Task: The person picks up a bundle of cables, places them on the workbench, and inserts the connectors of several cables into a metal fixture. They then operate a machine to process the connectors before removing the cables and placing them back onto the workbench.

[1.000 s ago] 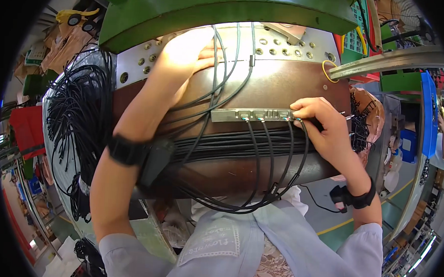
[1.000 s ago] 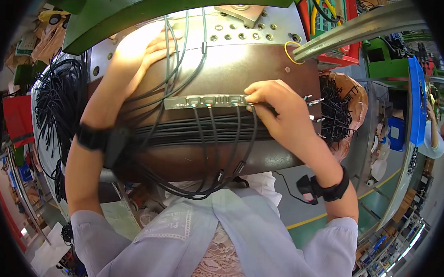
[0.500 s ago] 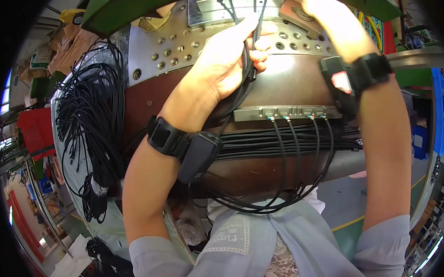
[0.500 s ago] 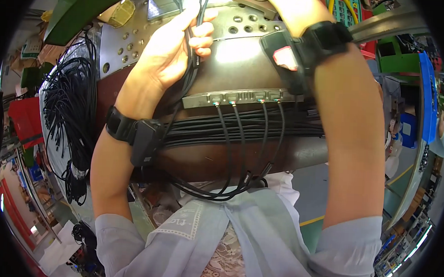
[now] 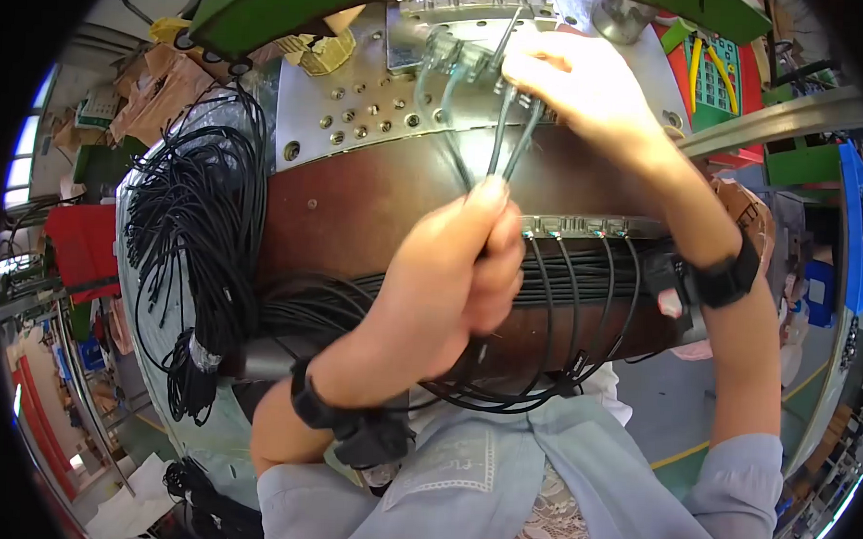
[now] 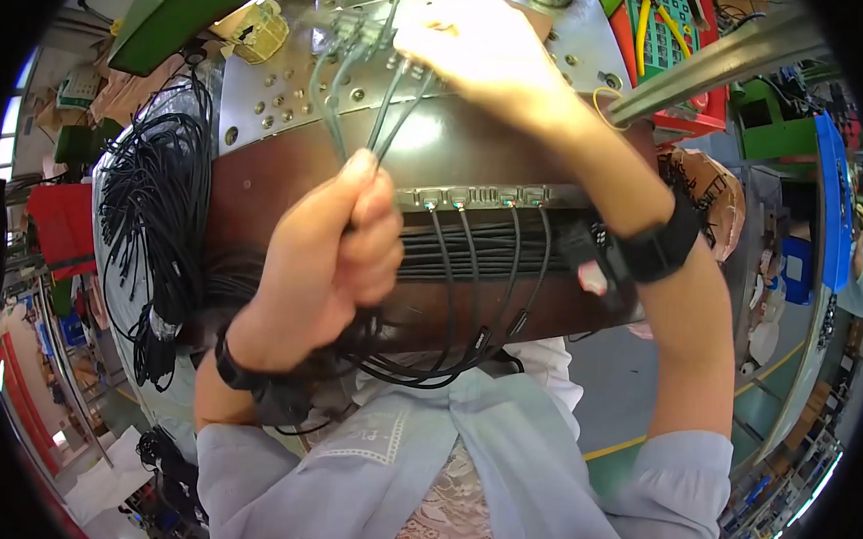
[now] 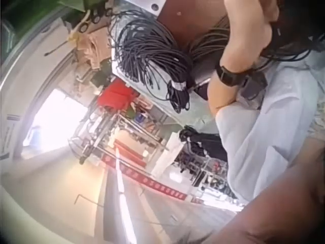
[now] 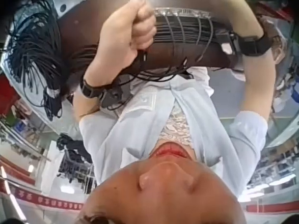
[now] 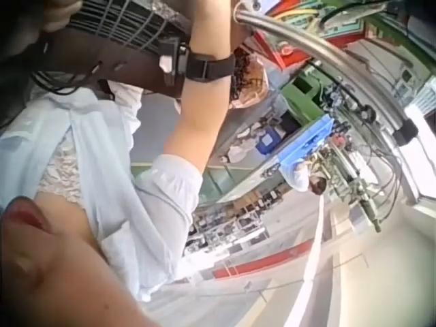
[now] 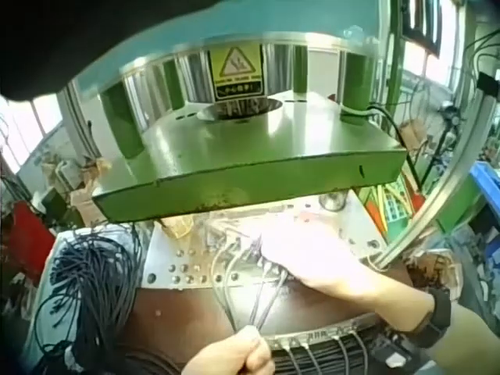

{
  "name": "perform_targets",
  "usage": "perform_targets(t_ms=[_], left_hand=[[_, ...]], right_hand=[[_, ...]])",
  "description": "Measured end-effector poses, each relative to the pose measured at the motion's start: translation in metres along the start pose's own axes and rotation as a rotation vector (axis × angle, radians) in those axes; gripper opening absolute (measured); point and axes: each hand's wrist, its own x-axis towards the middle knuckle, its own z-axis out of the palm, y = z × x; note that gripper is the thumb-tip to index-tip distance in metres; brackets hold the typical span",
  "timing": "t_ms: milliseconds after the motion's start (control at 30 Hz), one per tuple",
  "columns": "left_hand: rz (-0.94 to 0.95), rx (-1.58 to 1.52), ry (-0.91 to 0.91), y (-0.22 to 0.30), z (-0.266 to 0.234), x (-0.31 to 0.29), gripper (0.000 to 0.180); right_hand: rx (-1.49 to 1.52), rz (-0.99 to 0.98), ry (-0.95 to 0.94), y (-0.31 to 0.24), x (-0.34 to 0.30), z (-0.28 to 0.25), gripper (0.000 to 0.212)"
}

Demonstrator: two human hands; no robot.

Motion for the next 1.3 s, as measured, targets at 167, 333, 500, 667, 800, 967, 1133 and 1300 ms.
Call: perform_targets(t_ms=[167,333,500,667,800,967,1133,1300], left_hand=[[0.718,-0.381,-0.058,0.026,-0.096,-0.124,0.026],[1.055,0.128,1.037,0.087,-0.181,-0.195,0.049],[0.302,0.485,0.389,0.028,-0.127,-0.129,0.064],[0.027,0.573,-0.105,-0.059,-0.024,-0.004,0.043],[0.026,0.173,-0.330,-0.034,-0.001,0.024,0.032],[0.148,-0.117,0.009,0.070,-0.014,0.089,0.029],[-0.057,-0.392,-0.320,0.107,-0.050,0.139,0.028],[0.155,0.011,-0.128,0.089,-0.037,0.140,0.028]], right_hand=[[0.035,0.166,-0.055,0.006,-0.028,-0.014,0.023],[-0.420,-0.170,0.052,0.006,-0.056,-0.022,0.028],[-0.125,0.079,-0.114,-0.044,-0.118,-0.019,0.032],[-0.049,0.093,-0.051,-0.053,-0.112,-0.008,0.027],[-0.295,-0.227,0.202,-0.020,-0.035,-0.006,0.023],[0.287,-0.003,0.195,0.026,0.008,-0.025,0.022],[0.350,0.395,0.132,0.058,-0.005,-0.051,0.020],[-0.225,0.168,0.071,0.078,0.007,-0.036,0.021]])
